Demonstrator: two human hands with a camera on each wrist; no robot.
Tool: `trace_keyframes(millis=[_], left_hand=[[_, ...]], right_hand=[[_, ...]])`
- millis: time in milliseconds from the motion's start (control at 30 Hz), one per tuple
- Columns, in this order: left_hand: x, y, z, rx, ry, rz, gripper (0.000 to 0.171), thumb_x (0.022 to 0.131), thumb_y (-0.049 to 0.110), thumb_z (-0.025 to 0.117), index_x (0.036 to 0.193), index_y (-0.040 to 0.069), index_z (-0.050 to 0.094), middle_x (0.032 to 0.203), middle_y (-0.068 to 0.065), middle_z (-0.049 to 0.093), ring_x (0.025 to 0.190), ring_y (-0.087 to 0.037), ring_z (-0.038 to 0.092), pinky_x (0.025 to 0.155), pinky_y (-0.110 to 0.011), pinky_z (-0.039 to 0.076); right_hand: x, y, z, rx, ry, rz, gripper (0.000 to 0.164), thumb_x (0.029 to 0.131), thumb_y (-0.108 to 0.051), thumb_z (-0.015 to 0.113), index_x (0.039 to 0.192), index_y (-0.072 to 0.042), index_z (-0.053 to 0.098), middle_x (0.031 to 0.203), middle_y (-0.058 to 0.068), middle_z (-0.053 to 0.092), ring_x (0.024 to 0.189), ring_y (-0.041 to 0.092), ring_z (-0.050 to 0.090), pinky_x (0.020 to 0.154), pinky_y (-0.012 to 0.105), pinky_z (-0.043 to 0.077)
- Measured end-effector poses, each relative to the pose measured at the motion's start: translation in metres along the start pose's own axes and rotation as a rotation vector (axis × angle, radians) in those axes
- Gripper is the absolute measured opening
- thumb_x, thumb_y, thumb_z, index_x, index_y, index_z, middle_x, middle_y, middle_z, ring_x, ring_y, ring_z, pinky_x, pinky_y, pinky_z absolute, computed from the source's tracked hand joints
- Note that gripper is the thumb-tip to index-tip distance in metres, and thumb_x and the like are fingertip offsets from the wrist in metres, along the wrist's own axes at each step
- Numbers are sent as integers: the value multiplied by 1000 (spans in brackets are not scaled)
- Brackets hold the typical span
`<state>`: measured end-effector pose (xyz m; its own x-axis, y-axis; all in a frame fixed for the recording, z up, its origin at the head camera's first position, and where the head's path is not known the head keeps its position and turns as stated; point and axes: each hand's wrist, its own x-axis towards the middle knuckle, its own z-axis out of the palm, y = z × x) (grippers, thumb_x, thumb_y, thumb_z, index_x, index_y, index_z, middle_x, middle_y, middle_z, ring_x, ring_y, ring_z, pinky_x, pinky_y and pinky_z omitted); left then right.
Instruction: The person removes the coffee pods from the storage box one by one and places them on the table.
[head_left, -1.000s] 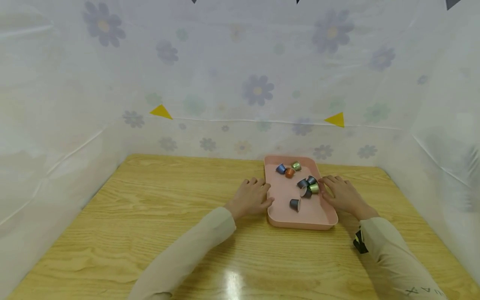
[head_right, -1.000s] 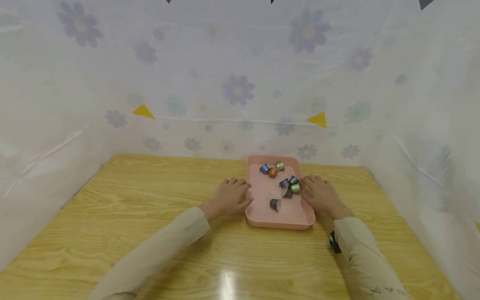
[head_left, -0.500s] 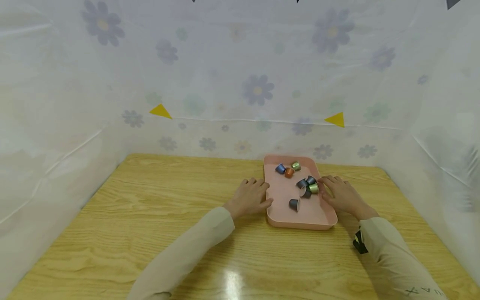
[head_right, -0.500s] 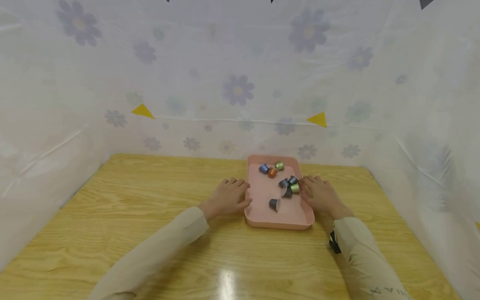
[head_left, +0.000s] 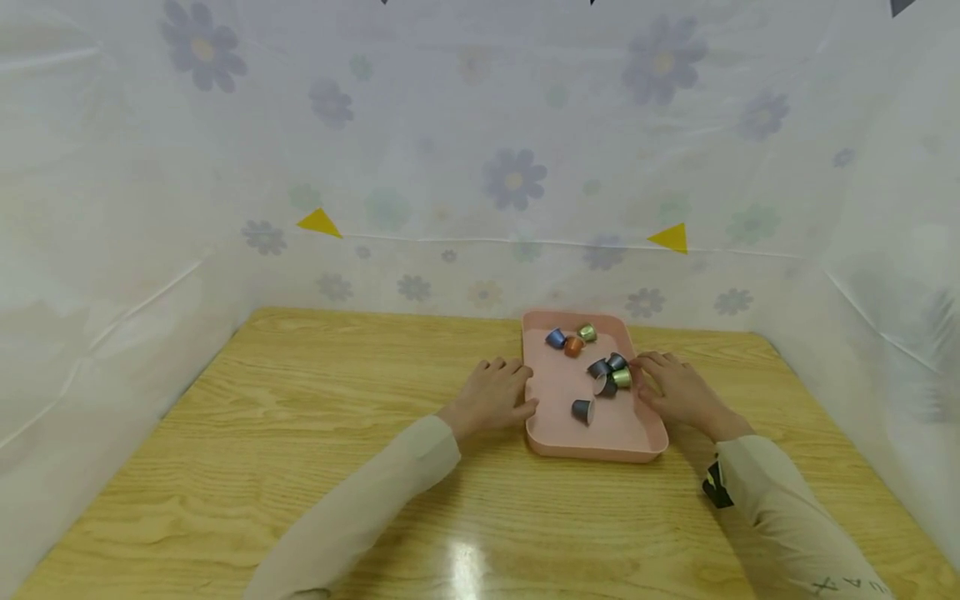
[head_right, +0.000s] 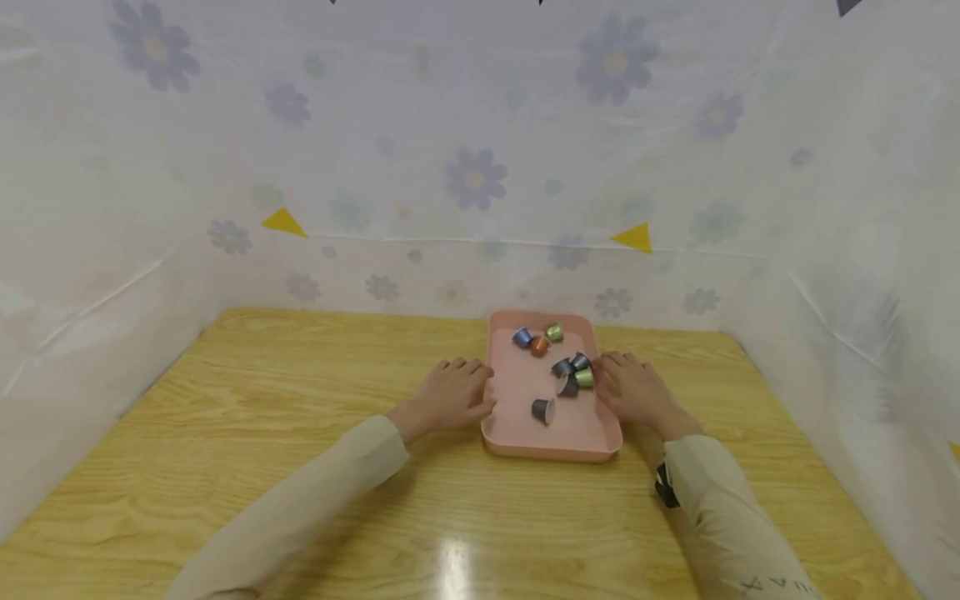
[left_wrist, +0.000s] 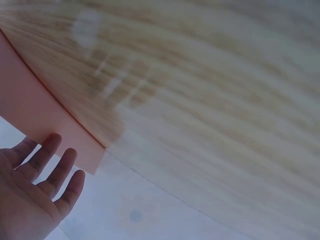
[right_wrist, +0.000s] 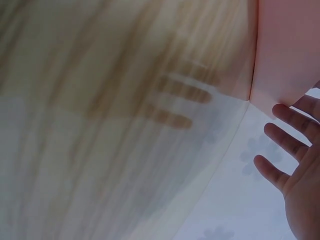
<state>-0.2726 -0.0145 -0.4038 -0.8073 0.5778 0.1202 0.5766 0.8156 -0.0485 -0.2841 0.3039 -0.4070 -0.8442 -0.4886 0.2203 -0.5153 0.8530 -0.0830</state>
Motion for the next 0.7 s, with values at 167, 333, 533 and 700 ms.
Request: trace_keyframes(millis=[167, 333, 533, 700], left_hand=[[-3, -3, 0, -15, -15, -1, 51, 91, 49, 40, 130, 16, 48, 129, -2, 50, 113, -23, 48, 95, -41, 40], [-8, -7, 0, -22, -22, -3, 50, 91, 48, 41, 130, 17, 48, 128, -2, 51, 113, -23, 49, 95, -41, 40], [-14, -11, -4, -40, -27, -1, 49, 90, 47, 42, 129, 18, 49, 128, -1, 50, 114, -23, 49, 95, -41, 39], [-19, -15, -5, -61, -21, 3, 48, 90, 46, 43, 128, 18, 50, 127, -1, 51, 113, -23, 49, 94, -41, 39]], right_hand=[[1, -4, 0, 27, -9, -7, 41, 86, -17, 54, 124, -2, 51, 127, 20, 48, 114, 43, 44, 83, 63, 38], [2, -8, 2, 26, 7, -30, 40, 87, -19, 54, 123, -3, 52, 126, 18, 49, 113, 40, 44, 82, 62, 38], [4, -14, 3, 43, 18, -49, 39, 87, -19, 54, 122, -2, 53, 126, 19, 50, 113, 38, 45, 83, 62, 39], [5, -17, 5, 48, 18, -64, 39, 87, -22, 55, 122, -3, 53, 125, 18, 50, 111, 38, 46, 80, 61, 41]])
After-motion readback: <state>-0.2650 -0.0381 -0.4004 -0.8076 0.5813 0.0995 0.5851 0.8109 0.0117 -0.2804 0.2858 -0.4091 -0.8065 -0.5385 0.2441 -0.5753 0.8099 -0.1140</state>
